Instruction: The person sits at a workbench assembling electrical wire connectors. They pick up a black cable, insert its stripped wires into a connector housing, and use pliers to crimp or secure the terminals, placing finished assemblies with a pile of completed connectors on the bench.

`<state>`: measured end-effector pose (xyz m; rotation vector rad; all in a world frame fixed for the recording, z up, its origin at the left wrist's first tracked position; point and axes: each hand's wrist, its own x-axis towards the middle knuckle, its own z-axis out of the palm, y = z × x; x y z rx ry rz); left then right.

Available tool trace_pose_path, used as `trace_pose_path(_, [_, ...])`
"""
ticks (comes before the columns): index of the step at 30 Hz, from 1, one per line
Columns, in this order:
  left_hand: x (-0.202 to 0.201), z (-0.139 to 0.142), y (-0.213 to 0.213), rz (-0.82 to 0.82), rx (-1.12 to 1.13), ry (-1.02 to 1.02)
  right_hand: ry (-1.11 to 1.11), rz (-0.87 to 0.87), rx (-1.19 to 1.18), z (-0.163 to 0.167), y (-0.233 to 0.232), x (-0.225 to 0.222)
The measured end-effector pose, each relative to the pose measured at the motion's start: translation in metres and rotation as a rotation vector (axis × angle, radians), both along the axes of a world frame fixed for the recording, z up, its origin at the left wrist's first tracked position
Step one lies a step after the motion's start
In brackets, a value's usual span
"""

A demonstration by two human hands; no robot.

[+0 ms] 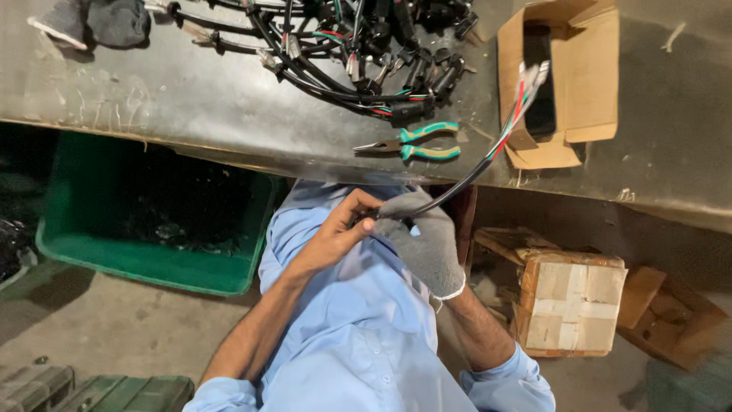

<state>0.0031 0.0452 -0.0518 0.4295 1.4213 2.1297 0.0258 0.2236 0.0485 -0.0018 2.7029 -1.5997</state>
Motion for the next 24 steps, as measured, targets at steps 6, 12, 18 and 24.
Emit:
trace_pose_path(6, [0.01,-0.013,0.015,0.109,-0.274,0.057,-0.153,-0.182,0.026,-0.035,-0.002,-0.011])
trace_pose_path(12, [0.01,-0.033,0.013,0.019,0.069,-0.148,-0.266,-0.008,-0.15,-0.064,0.014,-0.006])
trace_pose_path(18, [0.028,-0.019,0.01,0.275,-0.321,0.166,-0.359,-0.099,0.028,-0.063,-0.001,-0.012])
trace_pose_path(24, [-0.011,-0.001,-0.02,0.206,-0.145,0.097,0.199,0.155,0.521,-0.001,0.01,-0.048])
